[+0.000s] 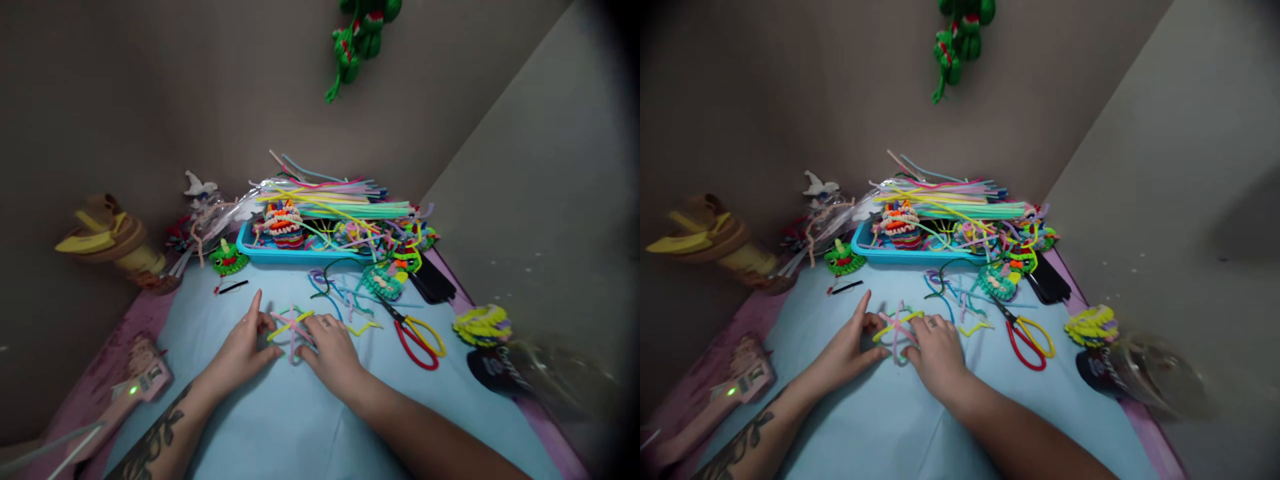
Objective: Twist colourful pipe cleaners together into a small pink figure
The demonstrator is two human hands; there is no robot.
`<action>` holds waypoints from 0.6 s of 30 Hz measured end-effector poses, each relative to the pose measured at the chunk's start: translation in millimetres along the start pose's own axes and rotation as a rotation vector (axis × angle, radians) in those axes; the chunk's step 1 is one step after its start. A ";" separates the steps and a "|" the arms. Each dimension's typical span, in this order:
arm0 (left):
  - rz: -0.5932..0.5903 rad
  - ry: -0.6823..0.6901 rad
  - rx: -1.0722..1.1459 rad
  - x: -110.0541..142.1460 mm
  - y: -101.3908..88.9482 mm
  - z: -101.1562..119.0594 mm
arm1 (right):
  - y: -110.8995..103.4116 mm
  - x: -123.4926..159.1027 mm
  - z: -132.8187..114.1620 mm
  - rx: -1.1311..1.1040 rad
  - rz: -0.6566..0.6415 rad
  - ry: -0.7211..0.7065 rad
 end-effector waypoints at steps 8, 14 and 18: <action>-0.038 -0.057 -0.091 -7.5 6.7 -13.9 | 4.4 -4.5 5.5 -0.089 0.010 0.055; -0.059 -0.064 0.115 -8.0 4.1 -19.6 | 1.4 -1.3 6.2 -0.186 0.035 0.002; -0.019 -0.081 0.286 -6.9 -1.6 -15.1 | -9.7 3.8 13.2 -0.329 0.085 -0.042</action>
Point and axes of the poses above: each hand's wrist, its own x-axis away from the middle knuckle, its own y-axis out of the palm, z = x × y, the point moved 3 cm from there along -x, towards the middle knuckle, and after that the axes turned 9 degrees about -y, right-handed, at the moved point
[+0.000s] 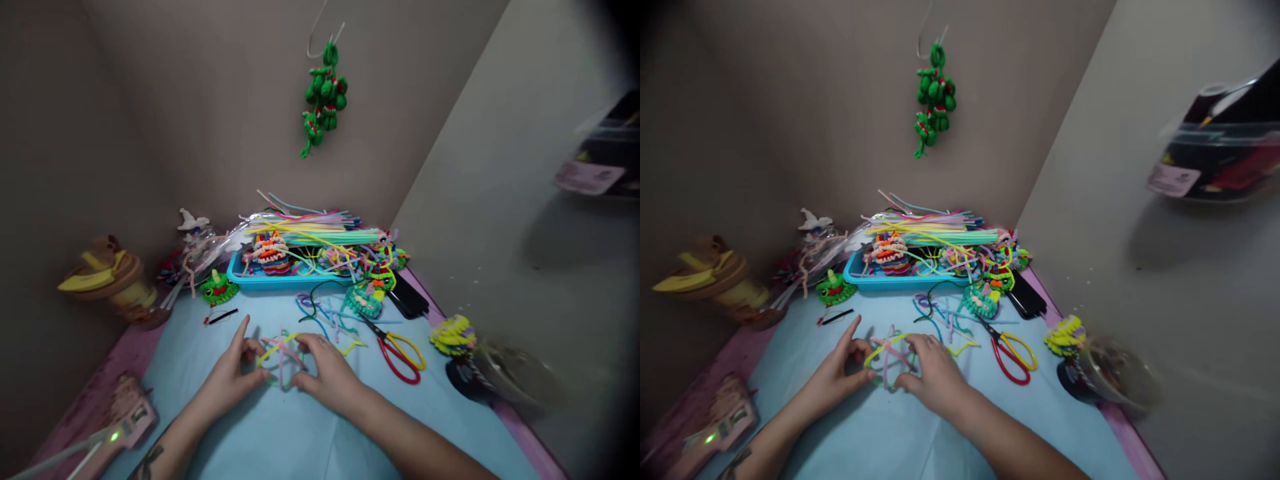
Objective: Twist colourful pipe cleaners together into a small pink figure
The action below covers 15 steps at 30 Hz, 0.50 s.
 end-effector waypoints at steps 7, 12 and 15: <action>0.108 0.003 -0.051 4.9 -3.6 15.0 | -26.4 -17.0 0.9 0.032 0.080 -0.069; 0.171 0.059 -0.158 9.6 -9.1 16.0 | -47.4 -16.8 -55.6 -0.284 0.053 -0.291; 0.241 0.094 -0.133 11.8 -14.7 17.0 | -51.4 8.4 -109.1 -0.576 -0.279 -0.469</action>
Point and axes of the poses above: each hand's wrist, its own x-axis away from the middle knuckle, its own y-axis out of the palm, z = x × y, the point moved 3 cm from there along -x, towards the middle knuckle, and after that the axes turned 9 degrees about -y, right-handed, at the moved point
